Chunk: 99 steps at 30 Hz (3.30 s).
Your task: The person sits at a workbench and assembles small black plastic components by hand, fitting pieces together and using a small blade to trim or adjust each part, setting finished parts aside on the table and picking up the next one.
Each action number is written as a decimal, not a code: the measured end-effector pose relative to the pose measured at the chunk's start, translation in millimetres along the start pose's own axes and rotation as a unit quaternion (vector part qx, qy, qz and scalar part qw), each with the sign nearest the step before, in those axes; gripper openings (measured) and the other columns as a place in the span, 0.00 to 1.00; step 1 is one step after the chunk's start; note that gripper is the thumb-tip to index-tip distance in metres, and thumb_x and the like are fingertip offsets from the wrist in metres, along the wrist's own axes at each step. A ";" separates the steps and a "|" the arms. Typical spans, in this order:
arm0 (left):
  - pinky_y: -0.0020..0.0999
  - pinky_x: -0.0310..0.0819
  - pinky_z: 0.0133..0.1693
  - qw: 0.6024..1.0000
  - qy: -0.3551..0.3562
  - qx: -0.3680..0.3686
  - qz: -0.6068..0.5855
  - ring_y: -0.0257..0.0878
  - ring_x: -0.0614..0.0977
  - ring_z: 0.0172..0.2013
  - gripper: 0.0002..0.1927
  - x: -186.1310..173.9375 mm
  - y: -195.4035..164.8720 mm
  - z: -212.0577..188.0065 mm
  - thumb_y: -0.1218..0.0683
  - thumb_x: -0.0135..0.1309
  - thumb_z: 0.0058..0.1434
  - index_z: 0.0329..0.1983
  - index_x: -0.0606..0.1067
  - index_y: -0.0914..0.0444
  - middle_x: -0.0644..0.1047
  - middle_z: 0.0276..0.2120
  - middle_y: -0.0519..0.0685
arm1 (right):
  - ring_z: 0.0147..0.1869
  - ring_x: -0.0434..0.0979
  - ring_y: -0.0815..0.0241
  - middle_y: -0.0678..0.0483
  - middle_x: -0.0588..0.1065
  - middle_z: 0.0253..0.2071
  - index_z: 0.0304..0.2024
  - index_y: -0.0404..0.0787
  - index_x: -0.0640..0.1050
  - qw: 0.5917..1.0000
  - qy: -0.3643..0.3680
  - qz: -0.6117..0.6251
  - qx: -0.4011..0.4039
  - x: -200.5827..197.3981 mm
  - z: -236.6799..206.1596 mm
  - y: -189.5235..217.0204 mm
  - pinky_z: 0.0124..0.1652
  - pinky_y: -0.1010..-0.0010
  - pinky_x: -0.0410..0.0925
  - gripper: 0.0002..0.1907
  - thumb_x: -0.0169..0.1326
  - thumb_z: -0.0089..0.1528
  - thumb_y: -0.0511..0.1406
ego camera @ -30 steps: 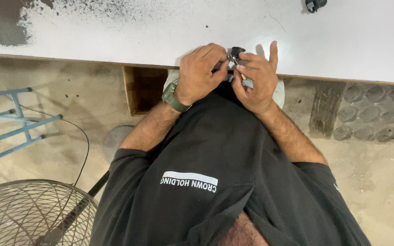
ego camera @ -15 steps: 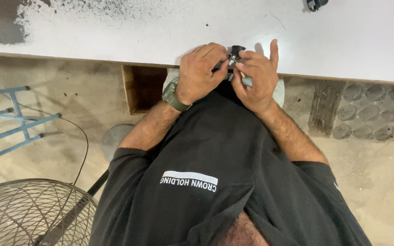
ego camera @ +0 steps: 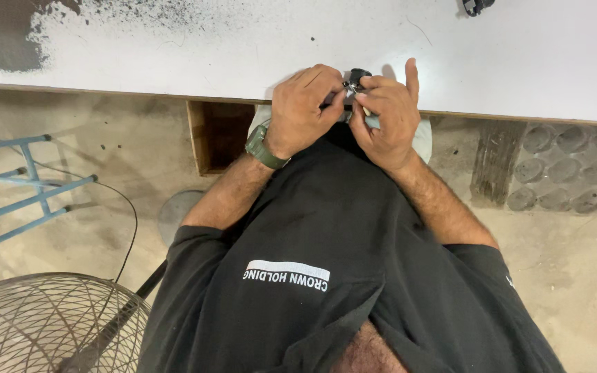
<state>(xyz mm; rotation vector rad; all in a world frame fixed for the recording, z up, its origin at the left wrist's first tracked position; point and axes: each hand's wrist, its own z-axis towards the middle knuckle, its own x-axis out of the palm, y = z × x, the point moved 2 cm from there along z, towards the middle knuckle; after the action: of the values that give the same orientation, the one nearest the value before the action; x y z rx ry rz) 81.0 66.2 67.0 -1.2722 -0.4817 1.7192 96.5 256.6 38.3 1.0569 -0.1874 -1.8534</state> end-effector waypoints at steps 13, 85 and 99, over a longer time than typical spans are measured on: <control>0.37 0.78 0.41 0.992 -0.121 -0.025 0.007 0.43 0.81 0.40 0.09 -34.4 29.3 1.1 0.66 0.61 0.62 0.39 0.73 0.63 0.79 0.41 0.50 | 0.65 0.67 0.45 0.46 0.69 0.48 0.50 0.39 0.78 0.995 -0.023 -0.074 0.059 -18.0 11.8 -2.4 0.72 0.35 0.40 0.17 0.64 0.60 0.35; 0.40 0.76 0.33 0.986 0.092 0.034 0.132 0.45 0.81 0.34 0.20 7.9 -17.2 31.8 0.42 0.65 0.64 0.49 0.74 0.58 0.76 0.38 0.46 | 0.55 0.74 0.48 0.49 0.75 0.48 0.48 0.40 0.78 0.995 0.072 -0.054 0.044 -66.9 41.7 -22.4 0.52 0.57 0.69 0.15 0.59 0.61 0.21; 0.48 0.72 0.60 0.990 0.015 0.073 0.121 0.52 0.73 0.62 0.27 -21.6 -21.0 9.3 0.58 0.67 0.58 0.59 0.72 0.61 0.68 0.64 0.53 | 0.69 0.69 0.48 0.52 0.73 0.50 0.51 0.43 0.82 0.992 0.091 -0.078 0.050 -52.0 37.0 -8.2 0.75 0.41 0.48 0.16 0.65 0.61 0.33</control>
<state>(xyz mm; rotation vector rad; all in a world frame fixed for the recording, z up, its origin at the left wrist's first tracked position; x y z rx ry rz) 82.9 60.6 98.0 -1.2898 -0.1853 1.8948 72.6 291.2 87.0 1.3358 -0.0916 -1.8894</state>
